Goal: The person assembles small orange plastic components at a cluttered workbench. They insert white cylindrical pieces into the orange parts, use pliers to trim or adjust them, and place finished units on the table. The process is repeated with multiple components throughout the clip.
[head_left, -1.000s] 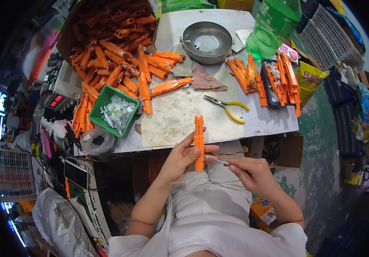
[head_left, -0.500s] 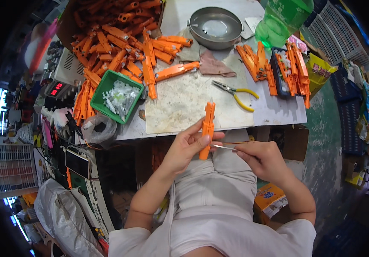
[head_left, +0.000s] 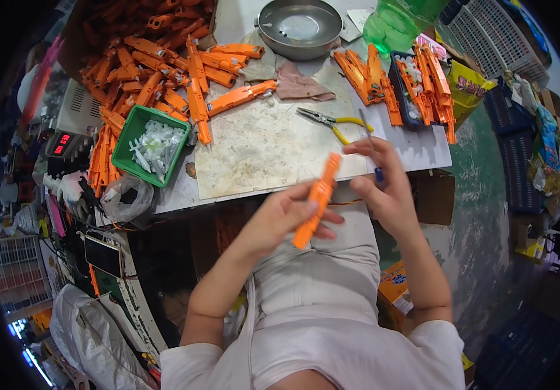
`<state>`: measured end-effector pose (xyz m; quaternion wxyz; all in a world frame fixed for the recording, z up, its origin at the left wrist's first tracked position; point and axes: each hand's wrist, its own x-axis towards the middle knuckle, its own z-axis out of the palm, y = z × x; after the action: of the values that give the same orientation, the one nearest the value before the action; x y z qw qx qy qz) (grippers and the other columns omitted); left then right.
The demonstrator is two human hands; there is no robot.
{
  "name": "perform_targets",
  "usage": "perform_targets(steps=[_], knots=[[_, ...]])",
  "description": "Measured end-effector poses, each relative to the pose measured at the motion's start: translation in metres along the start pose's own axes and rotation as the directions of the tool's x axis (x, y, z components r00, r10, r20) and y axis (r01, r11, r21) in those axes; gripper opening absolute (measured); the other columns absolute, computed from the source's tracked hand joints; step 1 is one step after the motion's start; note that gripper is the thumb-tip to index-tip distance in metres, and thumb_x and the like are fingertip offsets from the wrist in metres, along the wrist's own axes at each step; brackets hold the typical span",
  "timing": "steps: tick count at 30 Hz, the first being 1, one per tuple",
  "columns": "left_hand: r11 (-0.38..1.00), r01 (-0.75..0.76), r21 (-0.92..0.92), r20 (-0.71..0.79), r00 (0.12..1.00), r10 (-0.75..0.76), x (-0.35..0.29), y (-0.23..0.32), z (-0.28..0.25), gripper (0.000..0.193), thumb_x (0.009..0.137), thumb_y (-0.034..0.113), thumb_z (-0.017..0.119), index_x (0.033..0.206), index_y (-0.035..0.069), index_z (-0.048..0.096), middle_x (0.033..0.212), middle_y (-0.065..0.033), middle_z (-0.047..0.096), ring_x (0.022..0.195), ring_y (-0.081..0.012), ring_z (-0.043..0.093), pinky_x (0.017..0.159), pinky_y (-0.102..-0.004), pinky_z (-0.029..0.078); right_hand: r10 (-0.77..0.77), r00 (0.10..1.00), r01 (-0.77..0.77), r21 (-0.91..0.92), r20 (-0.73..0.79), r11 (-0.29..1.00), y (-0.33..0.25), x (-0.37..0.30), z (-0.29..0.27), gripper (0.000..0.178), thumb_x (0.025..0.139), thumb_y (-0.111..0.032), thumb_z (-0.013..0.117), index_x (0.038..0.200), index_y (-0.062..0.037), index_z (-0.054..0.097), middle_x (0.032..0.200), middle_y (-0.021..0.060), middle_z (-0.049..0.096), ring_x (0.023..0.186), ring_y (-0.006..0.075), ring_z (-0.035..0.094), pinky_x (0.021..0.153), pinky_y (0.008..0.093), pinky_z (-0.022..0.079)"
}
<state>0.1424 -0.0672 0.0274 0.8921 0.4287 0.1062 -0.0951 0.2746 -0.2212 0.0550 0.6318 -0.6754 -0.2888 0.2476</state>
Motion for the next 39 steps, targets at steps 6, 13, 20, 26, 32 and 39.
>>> perform_targets(steps=[6, 13, 20, 26, 32, 39], knots=[[0.998, -0.055, -0.043, 0.059, 0.997, 0.058, -0.013, -0.003, -0.002, 0.062, 0.096, 0.038, 0.050, 0.138, -0.005, 0.034, 0.127, -0.0178, 0.052, 0.106, -0.0292, 0.061, 0.087, -0.0385, 0.052, 0.205, 0.950, -0.303, 0.525, 0.237, 0.795, 0.032, 0.014, 0.015, 0.029, 0.088, -0.023, 0.066, 0.105, -0.0024, 0.054, 0.088, 0.0127, 0.066, 0.047, 0.0039, 0.045, 0.042, 0.0162, 0.035], [0.621, -0.615, 0.486, -0.042, 0.693, 0.720, -0.019, -0.051, -0.014, 0.052, 0.079, 0.004, 0.070, 0.128, 0.006, 0.052, 0.137, -0.0158, 0.047, 0.126, -0.0289, 0.046, 0.105, -0.0389, 0.037, 0.240, 0.940, -0.337, 0.751, 0.240, 0.568, 0.036, -0.002, 0.040, 0.026, 0.092, -0.024, 0.060, 0.106, -0.0039, 0.052, 0.091, 0.0125, 0.066, 0.043, 0.0021, 0.035, 0.041, 0.0175, 0.036], [0.296, -0.742, 0.602, 0.078, 0.423, 0.903, -0.008, -0.040, -0.008, 0.039, 0.075, 0.003, 0.073, 0.112, 0.004, 0.060, 0.122, -0.0175, 0.059, 0.121, -0.0333, 0.051, 0.103, -0.0429, 0.040, 0.249, 0.906, -0.422, 0.678, 0.343, 0.602, 0.036, -0.006, 0.047, 0.032, 0.092, -0.032, 0.060, 0.106, -0.0037, 0.055, 0.078, 0.0038, 0.061, 0.043, 0.0024, 0.032, 0.042, 0.0207, 0.037], [0.642, -0.715, 0.277, -0.266, 0.585, 0.766, -0.014, -0.022, -0.012, 0.039, 0.088, 0.015, 0.065, 0.121, -0.001, 0.052, 0.111, -0.0098, 0.055, 0.103, -0.0201, 0.057, 0.092, -0.0345, 0.045, 0.006, 0.999, 0.003, -0.239, 0.038, 0.971, 0.009, -0.009, 0.035, 0.026, 0.091, -0.020, 0.062, 0.109, -0.0025, 0.058, 0.067, 0.0034, 0.055, 0.058, 0.0103, 0.049, 0.052, 0.0228, 0.037], [0.638, -0.580, 0.507, -0.247, 0.612, 0.752, -0.033, -0.011, -0.025, 0.044, 0.088, 0.026, 0.065, 0.118, -0.006, 0.055, 0.106, -0.0117, 0.055, 0.096, -0.0191, 0.059, 0.086, -0.0320, 0.047, -0.471, 0.860, 0.505, -0.473, 0.199, 0.722, -0.041, -0.007, 0.024, 0.020, 0.080, 0.000, 0.067, 0.100, -0.0053, 0.067, 0.068, 0.0059, 0.059, 0.054, 0.0152, 0.053, 0.049, 0.0261, 0.040], [0.607, -0.496, 0.621, -0.232, 0.624, 0.746, -0.037, -0.006, -0.029, 0.047, 0.091, 0.029, 0.061, 0.120, -0.007, 0.055, 0.106, -0.0117, 0.055, 0.094, -0.0182, 0.059, 0.085, -0.0298, 0.048, -0.416, 0.885, 0.465, -0.464, 0.211, 0.754, -0.046, -0.009, 0.018, 0.023, 0.077, -0.002, 0.069, 0.100, -0.0049, 0.068, 0.067, 0.0058, 0.058, 0.053, 0.0168, 0.053, 0.048, 0.0287, 0.041]])
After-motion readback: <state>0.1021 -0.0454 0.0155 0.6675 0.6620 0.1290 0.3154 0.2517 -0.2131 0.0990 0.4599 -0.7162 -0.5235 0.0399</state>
